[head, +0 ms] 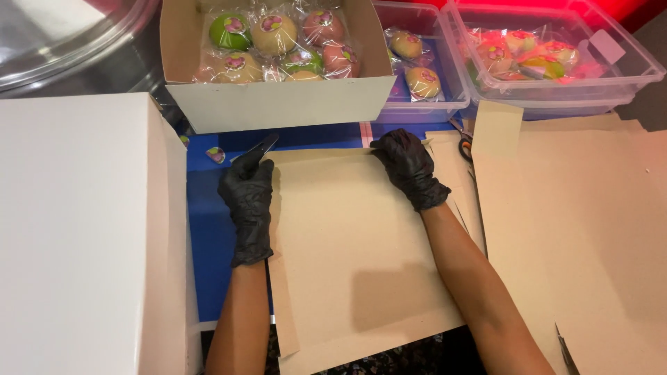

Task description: Assembling cardboard boxes by folding and stapling, then filling them with individually wrapped pastries.

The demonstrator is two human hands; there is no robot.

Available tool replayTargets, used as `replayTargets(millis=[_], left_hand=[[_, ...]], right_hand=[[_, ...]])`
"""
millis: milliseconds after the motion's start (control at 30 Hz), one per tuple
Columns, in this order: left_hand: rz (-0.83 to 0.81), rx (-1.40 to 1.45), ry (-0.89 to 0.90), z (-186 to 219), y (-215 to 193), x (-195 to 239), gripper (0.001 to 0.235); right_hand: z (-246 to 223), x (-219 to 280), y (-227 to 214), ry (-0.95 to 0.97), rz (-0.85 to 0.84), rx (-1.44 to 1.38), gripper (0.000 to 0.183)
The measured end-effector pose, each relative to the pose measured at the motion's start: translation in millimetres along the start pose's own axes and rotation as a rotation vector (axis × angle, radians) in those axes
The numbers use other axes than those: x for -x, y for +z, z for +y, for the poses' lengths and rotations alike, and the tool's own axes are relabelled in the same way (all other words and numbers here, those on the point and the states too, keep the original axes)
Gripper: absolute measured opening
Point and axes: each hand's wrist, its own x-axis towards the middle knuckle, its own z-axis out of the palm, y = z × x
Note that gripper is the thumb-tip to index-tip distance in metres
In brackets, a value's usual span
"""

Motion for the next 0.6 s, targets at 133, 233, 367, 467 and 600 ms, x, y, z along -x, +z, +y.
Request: replayTargets(millis=[133, 233, 367, 467, 600], left_hand=[[-0.039, 0.05, -0.034, 31.0, -1.6, 8.5, 0.022], [-0.075, 0.042, -0.031, 28.6, 1.3, 5.4, 0.024], [-0.157, 0.071, -0.021, 4.9, 6.2, 1.0, 0.027], [-0.158, -0.025, 0.066, 28.8, -1.1, 5.9, 0.029], [-0.15, -0.009, 0.019, 9.2, 5.5, 4.7, 0.038]], right_hand=[[-14.8, -5.9, 8.3, 0.124, -0.078, -0.073, 0.031], [-46.1, -18.8, 29.5, 0.067, -0.145, -0.018, 0.037], [-83.6, -38.5, 80.3, -0.142, -0.138, 0.098, 0.04], [-107.2, -43.5, 109.5, -0.206, -0.184, 0.04, 0.045], [-113.6, -49.5, 118.5, -0.086, -0.27, -0.193, 0.042]])
